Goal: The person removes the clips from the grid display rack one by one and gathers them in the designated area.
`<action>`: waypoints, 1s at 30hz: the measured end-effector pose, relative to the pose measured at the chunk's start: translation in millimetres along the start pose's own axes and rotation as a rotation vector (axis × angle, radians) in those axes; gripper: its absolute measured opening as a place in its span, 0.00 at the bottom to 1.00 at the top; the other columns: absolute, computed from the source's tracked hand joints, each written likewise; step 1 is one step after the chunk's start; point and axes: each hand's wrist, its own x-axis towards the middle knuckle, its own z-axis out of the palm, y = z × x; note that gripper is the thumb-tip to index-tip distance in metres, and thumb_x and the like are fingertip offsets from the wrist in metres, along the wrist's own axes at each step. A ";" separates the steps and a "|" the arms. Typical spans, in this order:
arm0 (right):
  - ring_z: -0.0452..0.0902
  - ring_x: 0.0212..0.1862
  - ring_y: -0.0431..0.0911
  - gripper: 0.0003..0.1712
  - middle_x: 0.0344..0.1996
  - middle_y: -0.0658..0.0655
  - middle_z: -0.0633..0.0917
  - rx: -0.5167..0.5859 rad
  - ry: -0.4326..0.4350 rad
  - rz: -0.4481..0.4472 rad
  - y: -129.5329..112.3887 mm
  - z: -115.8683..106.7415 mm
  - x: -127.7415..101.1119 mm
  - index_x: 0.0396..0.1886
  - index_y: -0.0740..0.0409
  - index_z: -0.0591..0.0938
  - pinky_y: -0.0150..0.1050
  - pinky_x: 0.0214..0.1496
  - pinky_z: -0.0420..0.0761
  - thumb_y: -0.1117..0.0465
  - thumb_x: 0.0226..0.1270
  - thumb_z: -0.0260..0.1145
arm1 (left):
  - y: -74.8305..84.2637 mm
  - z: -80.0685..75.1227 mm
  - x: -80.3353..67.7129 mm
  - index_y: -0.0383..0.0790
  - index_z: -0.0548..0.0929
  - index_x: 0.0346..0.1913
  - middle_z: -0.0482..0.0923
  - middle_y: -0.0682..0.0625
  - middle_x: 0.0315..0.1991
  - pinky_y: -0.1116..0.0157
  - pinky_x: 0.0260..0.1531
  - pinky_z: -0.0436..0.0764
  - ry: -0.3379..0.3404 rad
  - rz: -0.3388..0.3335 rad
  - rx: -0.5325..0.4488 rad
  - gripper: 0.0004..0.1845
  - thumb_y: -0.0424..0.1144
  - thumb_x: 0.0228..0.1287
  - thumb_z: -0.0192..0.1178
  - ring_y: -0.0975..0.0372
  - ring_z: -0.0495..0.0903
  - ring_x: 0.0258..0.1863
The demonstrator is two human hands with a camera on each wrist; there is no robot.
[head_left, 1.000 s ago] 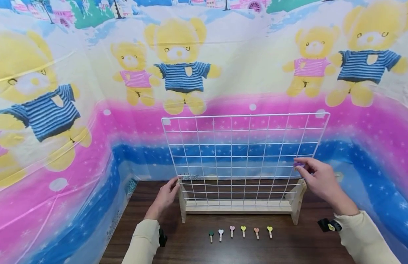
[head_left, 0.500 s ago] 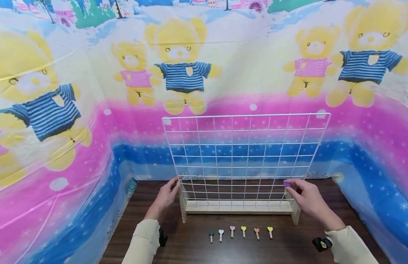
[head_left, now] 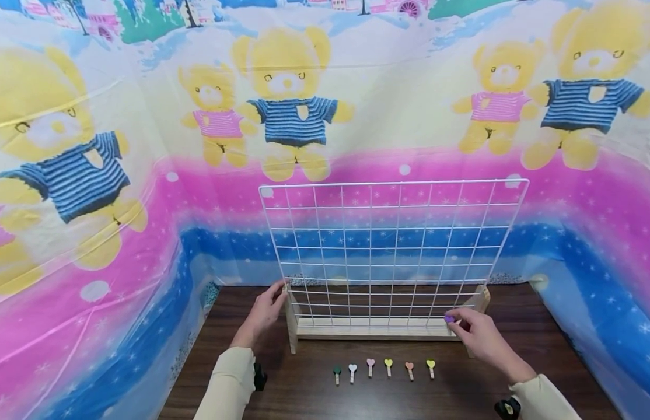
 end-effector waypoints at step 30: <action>0.75 0.27 0.33 0.06 0.25 0.44 0.82 0.057 -0.246 0.035 56.3 52.1 -44.2 0.30 0.58 0.83 0.32 0.30 0.77 0.68 0.53 0.71 | 1.0 0.6 0.2 0.48 0.67 0.69 0.70 0.39 0.62 0.47 0.53 0.71 -0.004 -0.002 0.012 0.22 0.40 0.75 0.46 0.49 0.69 0.60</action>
